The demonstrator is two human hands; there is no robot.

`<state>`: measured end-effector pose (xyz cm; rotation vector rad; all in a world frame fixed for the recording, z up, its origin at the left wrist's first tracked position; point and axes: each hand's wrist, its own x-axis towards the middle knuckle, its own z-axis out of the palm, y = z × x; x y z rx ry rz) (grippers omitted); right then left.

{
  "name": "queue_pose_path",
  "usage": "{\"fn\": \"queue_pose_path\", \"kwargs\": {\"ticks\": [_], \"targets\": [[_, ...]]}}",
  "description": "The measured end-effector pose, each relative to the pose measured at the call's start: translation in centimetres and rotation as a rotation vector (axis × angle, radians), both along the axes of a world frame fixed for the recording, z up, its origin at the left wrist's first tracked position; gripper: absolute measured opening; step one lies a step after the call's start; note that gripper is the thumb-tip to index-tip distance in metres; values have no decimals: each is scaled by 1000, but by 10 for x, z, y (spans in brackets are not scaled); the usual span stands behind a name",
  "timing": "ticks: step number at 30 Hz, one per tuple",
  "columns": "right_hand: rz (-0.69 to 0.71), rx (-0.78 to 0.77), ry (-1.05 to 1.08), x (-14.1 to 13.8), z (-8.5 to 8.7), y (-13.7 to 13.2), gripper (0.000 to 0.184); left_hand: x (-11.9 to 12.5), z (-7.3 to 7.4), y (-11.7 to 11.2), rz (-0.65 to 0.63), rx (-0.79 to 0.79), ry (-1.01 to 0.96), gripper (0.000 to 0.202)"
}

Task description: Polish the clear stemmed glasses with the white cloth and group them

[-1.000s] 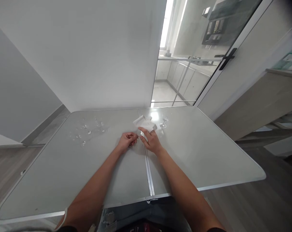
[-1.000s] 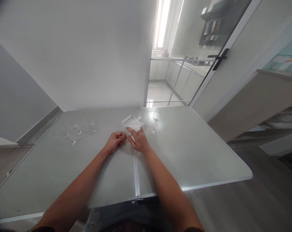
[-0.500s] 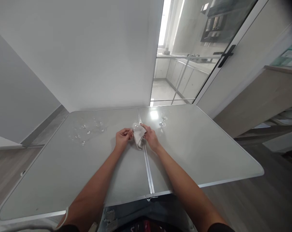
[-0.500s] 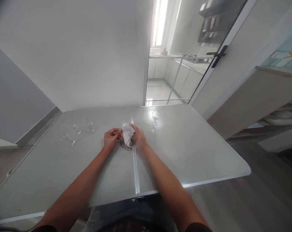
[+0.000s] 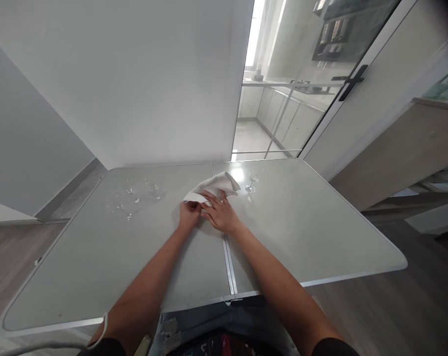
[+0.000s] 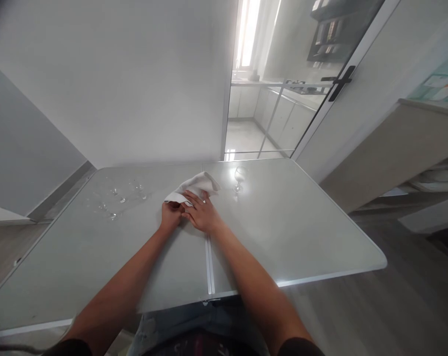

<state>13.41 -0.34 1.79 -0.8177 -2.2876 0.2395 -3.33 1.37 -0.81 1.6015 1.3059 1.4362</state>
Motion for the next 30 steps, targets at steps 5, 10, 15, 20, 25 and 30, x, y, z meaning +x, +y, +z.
{"fn": "queue_pose_path", "kwargs": {"ticks": [5,10,15,20,25,30], "targets": [[-195,-70,116,10,-1,4,51,1,-3,-6,-123,240,354,13],[-234,-429,564,21,-4,10,56,3,-8,-8,-218,243,331,14],[-75,-904,1151,21,-1,15,67,3,-1,-7,-170,98,118,17],[18,-1030,1366,8,-4,13,60,3,4,-2,-77,-42,-163,26],[-106,-653,1057,7,-12,7,49,-1,3,3,15,-87,-238,28],[-94,-215,483,18,-15,7,53,0,3,1,-31,-133,-158,26]]}}
